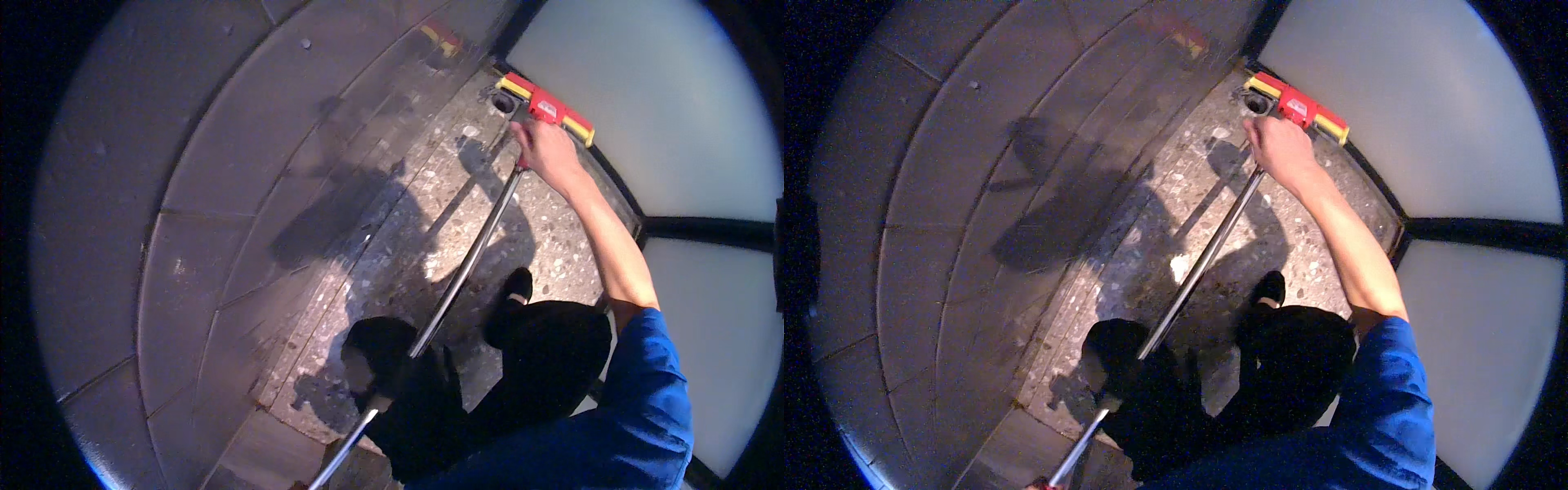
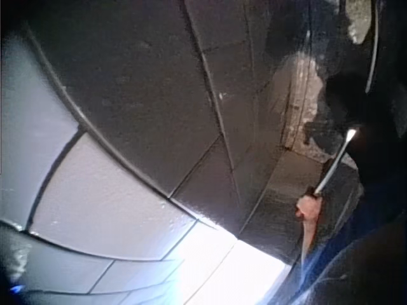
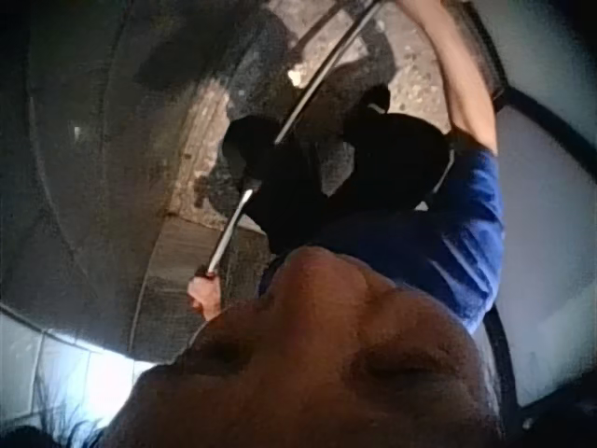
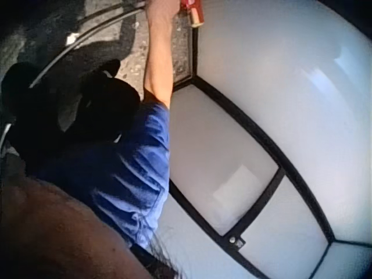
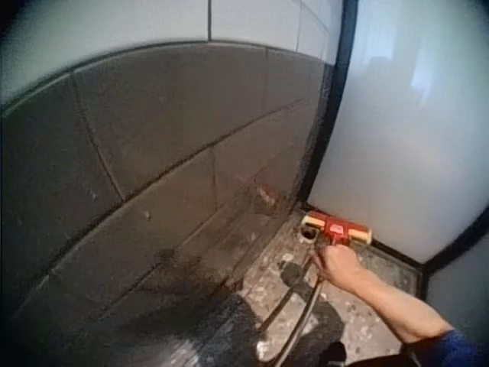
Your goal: The person cleans a public restroom by sweeping the floor with a broom and mopping the floor with a mop. They move between the main area and a toilet stall, sweeping debris and mopping the tiled floor. The person also uses a handheld sprayer to wet the floor and walls in the shower area before mopping.
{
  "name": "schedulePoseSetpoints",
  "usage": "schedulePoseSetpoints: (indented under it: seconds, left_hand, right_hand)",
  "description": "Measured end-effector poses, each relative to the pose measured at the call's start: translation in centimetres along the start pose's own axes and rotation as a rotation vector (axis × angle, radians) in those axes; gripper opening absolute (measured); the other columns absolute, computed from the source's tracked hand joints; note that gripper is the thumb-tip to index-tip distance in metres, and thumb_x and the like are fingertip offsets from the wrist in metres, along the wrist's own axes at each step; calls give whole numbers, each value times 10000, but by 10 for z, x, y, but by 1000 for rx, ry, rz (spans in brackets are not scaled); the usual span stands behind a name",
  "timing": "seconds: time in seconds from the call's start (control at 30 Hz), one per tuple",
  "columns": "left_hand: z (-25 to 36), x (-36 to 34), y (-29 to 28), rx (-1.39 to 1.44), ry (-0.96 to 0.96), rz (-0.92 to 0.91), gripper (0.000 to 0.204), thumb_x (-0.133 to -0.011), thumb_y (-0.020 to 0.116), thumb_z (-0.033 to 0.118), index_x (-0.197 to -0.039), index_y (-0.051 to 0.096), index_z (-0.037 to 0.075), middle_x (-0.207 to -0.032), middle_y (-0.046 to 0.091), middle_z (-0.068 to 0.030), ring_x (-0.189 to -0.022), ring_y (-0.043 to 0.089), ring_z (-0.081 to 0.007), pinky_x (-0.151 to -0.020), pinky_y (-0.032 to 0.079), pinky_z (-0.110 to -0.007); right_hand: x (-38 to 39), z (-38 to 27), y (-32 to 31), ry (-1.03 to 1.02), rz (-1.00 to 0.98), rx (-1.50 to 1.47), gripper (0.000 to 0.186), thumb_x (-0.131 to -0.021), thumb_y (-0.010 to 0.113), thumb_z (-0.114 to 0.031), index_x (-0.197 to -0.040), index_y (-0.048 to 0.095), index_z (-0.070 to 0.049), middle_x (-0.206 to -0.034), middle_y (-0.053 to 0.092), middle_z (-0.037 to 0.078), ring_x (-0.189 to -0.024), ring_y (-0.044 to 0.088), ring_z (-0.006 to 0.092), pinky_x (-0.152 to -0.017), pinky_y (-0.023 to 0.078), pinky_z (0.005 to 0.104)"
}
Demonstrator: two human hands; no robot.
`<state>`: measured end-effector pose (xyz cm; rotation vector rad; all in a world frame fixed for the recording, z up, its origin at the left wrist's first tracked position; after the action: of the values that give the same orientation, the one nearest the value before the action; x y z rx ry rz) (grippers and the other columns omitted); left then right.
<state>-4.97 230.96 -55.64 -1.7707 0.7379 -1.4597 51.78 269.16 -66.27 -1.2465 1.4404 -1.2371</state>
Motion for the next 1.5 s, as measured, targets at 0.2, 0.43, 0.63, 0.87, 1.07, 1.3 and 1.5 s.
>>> schedulePoseSetpoints:
  seconds: [0.2,0.43,0.63,0.87,1.07,1.3,1.5]
  left_hand:
    - [24,-9,-135,-554,76,831,411,-842,621,364,-577,448,102,-531,443,-82,-489,475,-296,-449,355,-417]
    - [2,-5,-144,-643,151,915,437,-913,493,309,-545,403,91,-514,418,-95,-477,453,-297,-446,334,-412]
    - [26,14,-177,-696,135,1070,438,-831,696,186,-539,389,72,-495,380,-105,-492,453,-315,-477,338,-436]
    - [-56,60,-185,-584,72,1473,404,-869,613,387,-949,619,-8,-832,621,-123,-739,568,-287,-801,387,-461]
    - [-1,39,-202,-625,-12,1289,390,-858,625,396,-896,591,9,-786,582,-113,-704,542,-285,-768,374,-453]
    - [91,-23,-203,-563,82,1197,386,-845,640,407,-835,558,30,-734,537,-102,-662,512,-283,-729,358,-444]
    - [132,-56,-202,-503,155,1160,391,-834,652,416,-782,530,48,-688,498,-93,-627,485,-281,-696,344,-436]
  right_hand:
    - [44,6,43,26,-174,-434,381,-954,470,-298,-819,622,24,-667,592,241,-639,612,381,-587,461,442]
    - [32,93,109,151,38,-309,313,-953,475,-262,-944,588,30,-844,585,253,-746,593,391,-653,462,428]
    - [87,-38,44,-911,-303,-594,521,-745,690,-309,-1150,532,-22,-1128,549,206,-1066,521,382,-864,448,453]
    - [96,-98,47,-963,-775,-166,275,-768,581,-230,-1039,628,-216,-806,652,80,-745,636,308,-633,502,456]
    - [167,-290,-17,-1491,-967,-934,242,-799,595,-263,-826,570,-24,-759,611,207,-782,609,399,-692,483,494]
    - [239,-419,50,-1567,-738,-1017,273,-685,630,-257,-774,639,0,-734,621,217,-760,618,412,-649,478,505]
    - [181,-340,55,-1490,-613,-1018,229,-728,636,-285,-763,522,-91,-636,542,141,-668,580,368,-583,426,490]
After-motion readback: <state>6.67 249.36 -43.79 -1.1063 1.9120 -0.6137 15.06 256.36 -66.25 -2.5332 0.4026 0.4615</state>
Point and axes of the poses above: each hand's wrist, its own x-axis away from the middle knuckle, its own y-axis out of the palm, z = x × y, the point moved 2 cm from there along -x, towards the middle knuckle
